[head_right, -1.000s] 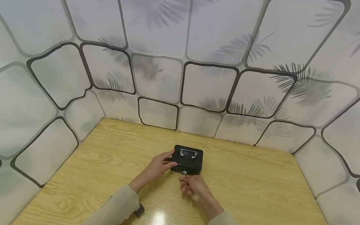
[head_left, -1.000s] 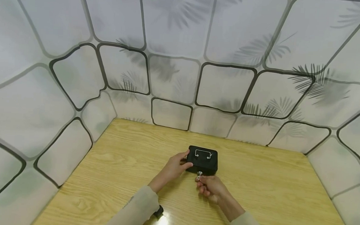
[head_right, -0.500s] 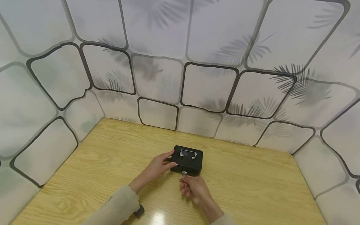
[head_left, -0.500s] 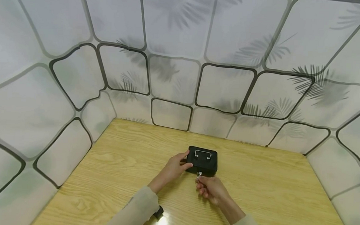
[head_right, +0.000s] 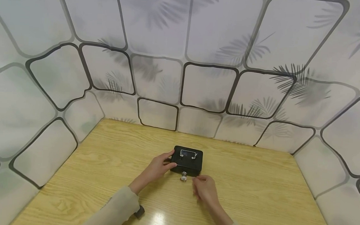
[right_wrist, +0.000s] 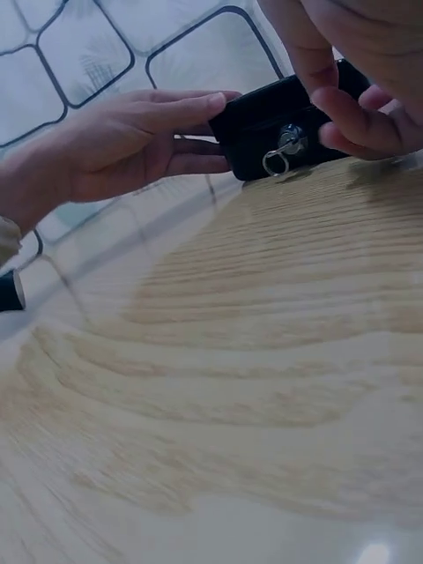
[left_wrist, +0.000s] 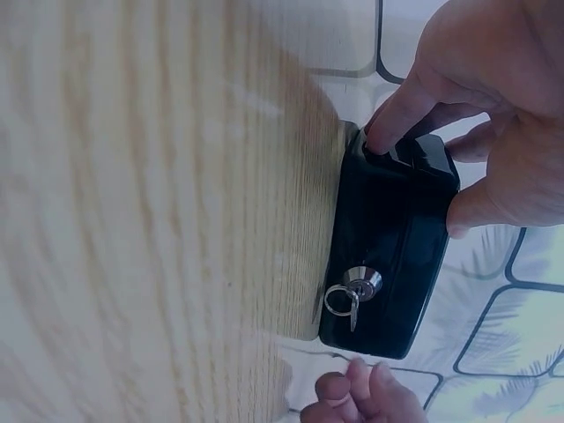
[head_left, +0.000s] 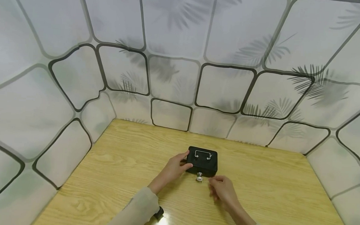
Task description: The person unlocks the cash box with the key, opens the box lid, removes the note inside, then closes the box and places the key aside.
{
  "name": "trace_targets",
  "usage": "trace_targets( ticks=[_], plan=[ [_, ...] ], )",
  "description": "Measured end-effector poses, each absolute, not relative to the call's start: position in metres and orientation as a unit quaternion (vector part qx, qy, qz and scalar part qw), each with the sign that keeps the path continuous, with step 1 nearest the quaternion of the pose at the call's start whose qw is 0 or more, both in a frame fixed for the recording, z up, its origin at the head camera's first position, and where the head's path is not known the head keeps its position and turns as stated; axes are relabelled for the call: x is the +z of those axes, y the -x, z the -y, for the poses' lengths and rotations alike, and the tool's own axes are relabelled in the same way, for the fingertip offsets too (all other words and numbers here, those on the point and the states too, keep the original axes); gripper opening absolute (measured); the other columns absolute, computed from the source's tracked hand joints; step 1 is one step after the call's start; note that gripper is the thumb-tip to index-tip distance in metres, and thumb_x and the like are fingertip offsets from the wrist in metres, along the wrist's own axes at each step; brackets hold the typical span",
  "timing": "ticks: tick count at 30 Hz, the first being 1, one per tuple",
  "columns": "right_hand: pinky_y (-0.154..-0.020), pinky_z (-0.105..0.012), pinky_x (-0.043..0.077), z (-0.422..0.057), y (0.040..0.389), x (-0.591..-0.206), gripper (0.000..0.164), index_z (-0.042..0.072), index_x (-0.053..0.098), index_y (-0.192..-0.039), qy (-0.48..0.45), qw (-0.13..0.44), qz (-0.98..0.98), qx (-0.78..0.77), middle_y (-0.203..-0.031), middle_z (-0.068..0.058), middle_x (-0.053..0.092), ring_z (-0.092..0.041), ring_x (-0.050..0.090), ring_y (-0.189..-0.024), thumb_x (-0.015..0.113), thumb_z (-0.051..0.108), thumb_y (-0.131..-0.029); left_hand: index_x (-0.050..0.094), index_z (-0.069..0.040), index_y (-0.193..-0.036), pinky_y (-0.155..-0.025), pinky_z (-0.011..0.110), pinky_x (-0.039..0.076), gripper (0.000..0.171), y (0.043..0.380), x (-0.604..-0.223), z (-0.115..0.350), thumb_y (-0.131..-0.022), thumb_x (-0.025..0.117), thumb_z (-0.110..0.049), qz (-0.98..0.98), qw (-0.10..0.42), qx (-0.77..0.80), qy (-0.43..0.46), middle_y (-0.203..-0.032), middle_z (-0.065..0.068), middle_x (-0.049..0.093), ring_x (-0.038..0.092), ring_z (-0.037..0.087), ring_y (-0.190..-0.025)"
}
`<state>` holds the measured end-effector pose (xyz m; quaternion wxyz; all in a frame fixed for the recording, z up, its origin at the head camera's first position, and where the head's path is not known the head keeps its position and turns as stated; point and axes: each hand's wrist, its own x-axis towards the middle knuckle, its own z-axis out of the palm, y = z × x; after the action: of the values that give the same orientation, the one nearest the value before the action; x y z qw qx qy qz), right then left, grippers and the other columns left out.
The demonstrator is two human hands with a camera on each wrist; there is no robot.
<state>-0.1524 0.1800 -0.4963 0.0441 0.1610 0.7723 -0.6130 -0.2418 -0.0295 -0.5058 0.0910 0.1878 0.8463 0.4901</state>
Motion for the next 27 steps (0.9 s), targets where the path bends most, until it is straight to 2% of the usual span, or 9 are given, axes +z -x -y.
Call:
trace_targets(
  ticks=[3, 10, 13, 16, 18, 23, 27],
  plan=[
    [-0.048, -0.024, 0.046, -0.185, 0.150, -0.493, 0.036, -0.014, 0.052, -0.125, -0.151, -0.004, -0.803, -0.577, -0.091, -0.013, 0.060, -0.016, 0.057, -0.064, 0.063, 0.011, -0.102, 0.040, -0.006, -0.159, -0.098, 0.040, 0.056, 0.065, 0.241, -0.505, 0.030, -0.102, 0.068, -0.023, -0.844, 0.095, 0.493, -0.188, -0.153, 0.021, 0.049, 0.059, 0.033, -0.129],
    [-0.080, -0.023, 0.052, -0.197, 0.156, -0.490, 0.051, -0.013, 0.045, -0.139, -0.090, -0.076, -0.840, -0.530, -0.123, -0.028, 0.056, -0.032, 0.059, -0.107, 0.069, 0.006, -0.098, 0.039, -0.006, -0.159, -0.098, 0.039, 0.056, 0.065, 0.241, -0.505, 0.031, -0.103, 0.067, -0.024, -0.843, 0.096, 0.494, -0.191, -0.153, 0.021, 0.048, 0.059, 0.032, -0.129],
    [-0.092, -0.035, 0.055, -0.201, 0.162, -0.493, 0.057, -0.010, 0.044, -0.146, -0.057, -0.082, -0.851, -0.516, -0.138, -0.031, 0.053, -0.040, 0.056, -0.122, 0.070, 0.006, -0.098, 0.039, -0.005, -0.159, -0.099, 0.040, 0.055, 0.065, 0.241, -0.505, 0.031, -0.103, 0.067, -0.024, -0.844, 0.095, 0.493, -0.191, -0.154, 0.021, 0.048, 0.059, 0.032, -0.130],
    [-0.100, -0.049, 0.052, -0.205, 0.167, -0.496, 0.064, -0.007, 0.040, -0.152, -0.022, -0.077, -0.858, -0.508, -0.151, -0.030, 0.046, -0.044, 0.049, -0.135, 0.071, 0.010, -0.099, 0.039, -0.005, -0.159, -0.100, 0.041, 0.054, 0.065, 0.241, -0.504, 0.031, -0.103, 0.067, -0.024, -0.845, 0.093, 0.490, -0.193, -0.154, 0.020, 0.047, 0.058, 0.032, -0.130],
    [-0.100, -0.053, 0.052, -0.207, 0.170, -0.498, 0.068, -0.006, 0.037, -0.155, -0.006, -0.071, -0.859, -0.506, -0.155, -0.030, 0.042, -0.046, 0.048, -0.136, 0.072, 0.012, -0.099, 0.039, -0.005, -0.159, -0.100, 0.042, 0.054, 0.065, 0.240, -0.503, 0.031, -0.103, 0.067, -0.024, -0.846, 0.093, 0.488, -0.194, -0.154, 0.021, 0.047, 0.058, 0.033, -0.131],
    [-0.096, -0.053, 0.055, -0.211, 0.175, -0.502, 0.074, -0.005, 0.036, -0.156, 0.016, -0.063, -0.865, -0.498, -0.157, -0.032, 0.038, -0.049, 0.056, -0.127, 0.075, 0.013, -0.096, 0.039, -0.004, -0.158, -0.102, 0.043, 0.053, 0.065, 0.240, -0.502, 0.031, -0.103, 0.066, -0.024, -0.846, 0.093, 0.486, -0.200, -0.155, 0.021, 0.046, 0.057, 0.033, -0.131],
    [-0.098, -0.053, 0.054, -0.213, 0.180, -0.502, 0.077, -0.005, 0.034, -0.158, 0.039, -0.048, -0.867, -0.494, -0.160, -0.029, 0.035, -0.049, 0.055, -0.128, 0.076, 0.013, -0.095, 0.039, -0.004, -0.158, -0.102, 0.042, 0.053, 0.065, 0.241, -0.502, 0.031, -0.104, 0.066, -0.024, -0.847, 0.090, 0.483, -0.202, -0.156, 0.020, 0.045, 0.058, 0.033, -0.131]
  ],
)
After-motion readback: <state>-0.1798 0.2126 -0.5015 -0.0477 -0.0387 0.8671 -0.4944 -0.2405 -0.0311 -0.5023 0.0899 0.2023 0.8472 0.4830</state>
